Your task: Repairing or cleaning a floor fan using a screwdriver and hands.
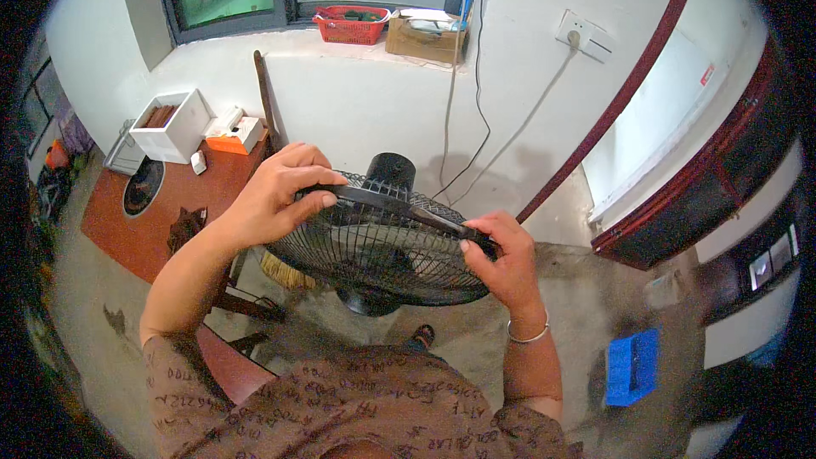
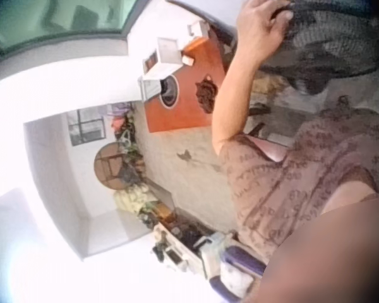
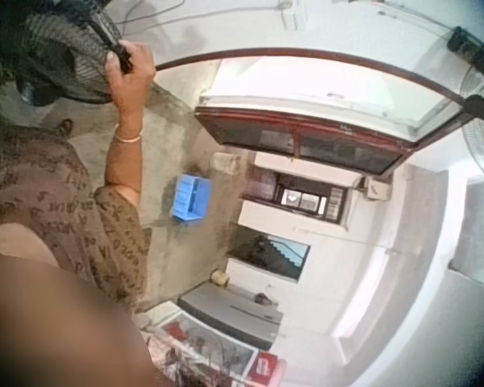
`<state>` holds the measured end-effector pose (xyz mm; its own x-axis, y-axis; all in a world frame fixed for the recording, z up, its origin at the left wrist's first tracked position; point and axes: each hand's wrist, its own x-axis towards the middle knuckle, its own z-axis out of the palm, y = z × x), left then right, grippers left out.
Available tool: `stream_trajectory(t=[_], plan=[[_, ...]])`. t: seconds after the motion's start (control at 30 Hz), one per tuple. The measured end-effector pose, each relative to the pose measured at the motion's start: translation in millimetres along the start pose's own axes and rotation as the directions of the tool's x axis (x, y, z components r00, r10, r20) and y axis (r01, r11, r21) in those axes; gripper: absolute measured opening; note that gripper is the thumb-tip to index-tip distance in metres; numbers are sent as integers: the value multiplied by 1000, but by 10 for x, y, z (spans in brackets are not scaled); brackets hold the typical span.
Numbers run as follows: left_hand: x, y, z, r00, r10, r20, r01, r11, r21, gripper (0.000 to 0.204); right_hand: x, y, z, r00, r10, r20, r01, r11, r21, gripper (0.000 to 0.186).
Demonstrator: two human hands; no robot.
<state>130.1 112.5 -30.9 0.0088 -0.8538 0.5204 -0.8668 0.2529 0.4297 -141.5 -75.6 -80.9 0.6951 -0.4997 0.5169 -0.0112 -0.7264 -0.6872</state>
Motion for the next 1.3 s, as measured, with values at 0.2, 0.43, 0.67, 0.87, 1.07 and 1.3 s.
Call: stream_trajectory(t=[0.2,0.43,0.67,0.87,1.07,1.3], plan=[[92,-203,74,997,24,-72,-24,1000,-1,21,78,53,44,999,-16,-42,12,995,-94,21],[310,-489,156,983,-3,-185,1,1000,-9,18,363,327,121,995,-37,-96,26,993,-117,23],[371,-558,161,984,-92,-156,78,993,-94,17,429,464,134,995,7,-103,-12,999,-42,24],[377,-587,184,984,-80,-162,52,984,-169,17,425,463,120,993,28,-117,-27,1000,11,24],[330,-508,217,976,-91,-200,74,993,-91,16,397,60,215,932,-327,-156,244,885,-396,24],[314,-425,287,956,-122,-268,124,992,-8,17,208,-235,373,978,-207,-29,163,842,-515,37]])
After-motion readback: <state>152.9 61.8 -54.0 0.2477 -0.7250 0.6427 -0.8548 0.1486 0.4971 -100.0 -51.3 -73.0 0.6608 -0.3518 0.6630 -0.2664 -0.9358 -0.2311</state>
